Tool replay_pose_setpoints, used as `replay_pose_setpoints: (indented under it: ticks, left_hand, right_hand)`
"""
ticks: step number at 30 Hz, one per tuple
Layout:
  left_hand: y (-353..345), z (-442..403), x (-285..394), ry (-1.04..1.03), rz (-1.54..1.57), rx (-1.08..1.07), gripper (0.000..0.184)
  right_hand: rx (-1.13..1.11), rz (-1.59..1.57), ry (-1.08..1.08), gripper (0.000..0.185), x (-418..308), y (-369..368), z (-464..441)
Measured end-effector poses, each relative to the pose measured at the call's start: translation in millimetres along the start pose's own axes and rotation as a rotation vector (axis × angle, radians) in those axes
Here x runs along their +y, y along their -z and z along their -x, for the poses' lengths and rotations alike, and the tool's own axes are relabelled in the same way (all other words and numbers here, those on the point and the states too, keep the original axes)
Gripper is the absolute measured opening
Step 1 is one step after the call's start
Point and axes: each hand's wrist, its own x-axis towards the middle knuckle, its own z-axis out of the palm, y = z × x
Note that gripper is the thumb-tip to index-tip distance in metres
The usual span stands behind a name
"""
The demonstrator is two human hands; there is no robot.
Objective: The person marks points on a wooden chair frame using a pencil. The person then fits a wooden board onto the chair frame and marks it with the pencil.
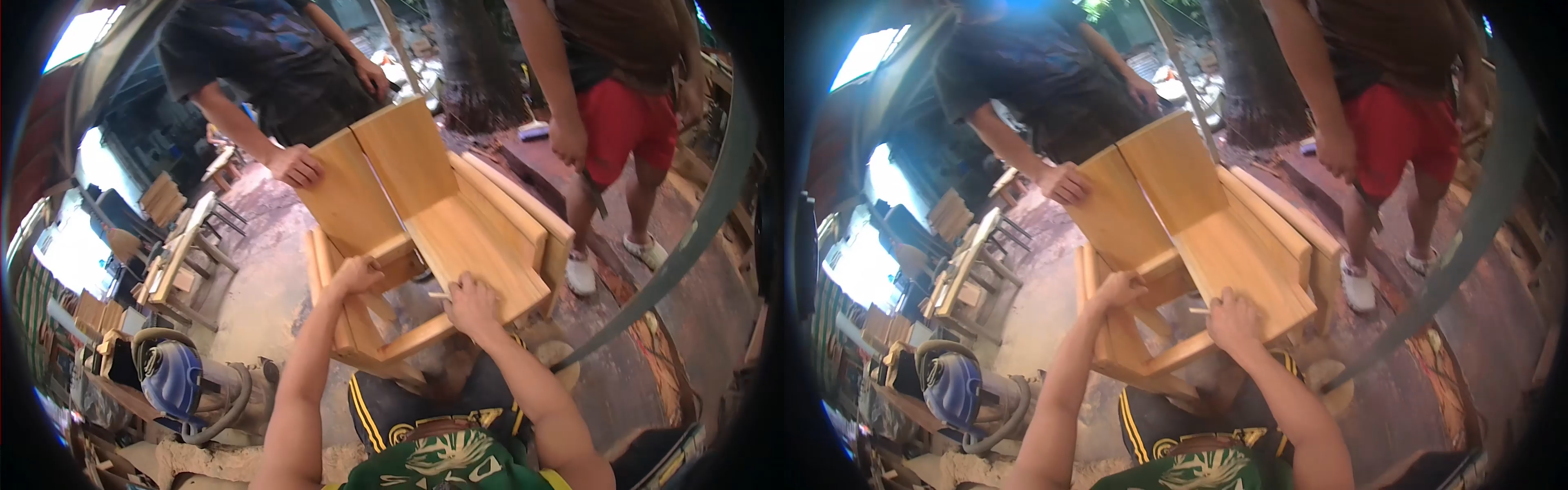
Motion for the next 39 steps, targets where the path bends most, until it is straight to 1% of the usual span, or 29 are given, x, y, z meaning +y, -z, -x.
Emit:
replay_pose_setpoints:
  ticks: [2,5,8,13,17,18,19,20,21,22,23,25,26,27,28,29,31,34,35,36,37,39]
  left_hand:
    - [-1.4,-0.6,-0.4,-0.003,0.003,0.016,0.034]
    - [1.2,2.0,3.8,0.027,0.07,0.002,0.034]
    - [4.2,2.0,6.6,0.022,0.069,0.016,0.034]
    - [4.6,2.4,3.9,-0.028,0.029,0.011,0.037]
    - [-1.6,-6.1,-6.4,-0.069,-0.089,0.041,0.039]
    - [-5.1,-11.6,-11.7,-0.054,-0.11,0.026,0.04]
    - [-10.9,-13.9,-15.4,-0.047,-0.063,0.08,0.041]
    - [-15.2,-17.2,-17.4,-0.011,-0.103,0.072,0.043]
    - [-13.5,-19.4,-18.7,0.013,-0.125,0.016,0.042]
    - [-0.7,-6.4,0.9,0.07,-0.067,-0.044,0.04]
    - [-1.9,-6.3,-1.6,0.047,-0.066,-0.002,0.038]
    - [-2.8,-8.2,-10.7,0.008,-0.058,0.057,0.034]
    - [-9.2,-6.0,-11.1,-0.003,-0.033,0.06,0.032]
    - [-16.6,-3.5,-6.6,0.031,-0.029,0.04,0.031]
    - [-14.6,-4.6,-4.5,0.061,-0.039,0.029,0.031]
    - [-8.0,-6.3,-5.8,0.088,-0.06,0.016,0.031]
    - [-5.6,-5.9,-10.3,0.061,-0.04,0.045,0.032]
    - [-3.8,-4.9,-7.4,0.082,-0.037,0.059,0.033]
    - [-4.6,-4.5,-3.9,0.086,-0.033,0.055,0.033]
    - [-7.4,-7.7,-6.8,0.067,-0.068,0.077,0.034]
    - [-1.3,-5.1,-0.7,0.081,-0.037,0.034,0.034]
    - [-3.1,-5.1,-5.6,0.058,-0.032,0.038,0.033]
  right_hand:
    - [-0.006,-0.011,0.012,0.031,3.2,-7.5,-1.8]
    - [0.171,0.018,0.097,0.02,1.8,-3.1,0.9]
    - [0.174,0.042,0.094,0.02,1.6,-4.1,0.6]
    - [0.256,0.039,0.12,0.02,1.9,-5.9,0.6]
    - [0.34,-0.015,0.198,0.018,2.1,5.9,-2.6]
    - [0.392,-0.005,0.271,0.016,3.7,14.5,-7.1]
    - [0.438,-0.007,0.347,0.015,5.3,26.5,-15.0]
    - [0.512,-0.084,0.385,0.013,1.9,43.4,-23.0]
    - [0.584,-0.168,0.418,0.013,-3.6,58.8,-27.7]
    - [0.628,-0.134,0.425,0.012,-9.6,72.3,-30.1]
    - [0.7,-0.094,0.429,0.013,-13.2,79.0,-38.1]
    - [0.674,-0.007,0.431,0.018,7.2,45.7,-48.2]
    - [0.602,-0.015,0.46,0.019,19.3,28.2,-45.6]
    - [0.527,-0.015,0.484,0.02,32.8,11.2,-42.6]
    - [0.47,-0.02,0.506,0.021,30.2,8.5,-48.4]
    - [0.489,-0.015,0.497,0.021,28.8,8.4,-56.5]
    - [0.512,0.0,0.464,0.022,17.1,27.9,-59.1]
    - [0.335,0.036,0.53,0.024,43.5,-4.8,-57.8]
    - [0.35,0.008,0.541,0.023,53.4,-9.1,-55.0]
    - [0.379,-0.021,0.556,0.023,45.6,-6.5,-63.4]
    - [0.393,-0.055,0.569,0.023,40.6,-6.7,-60.5]
    - [0.373,-0.057,0.554,0.023,39.9,-8.1,-62.3]
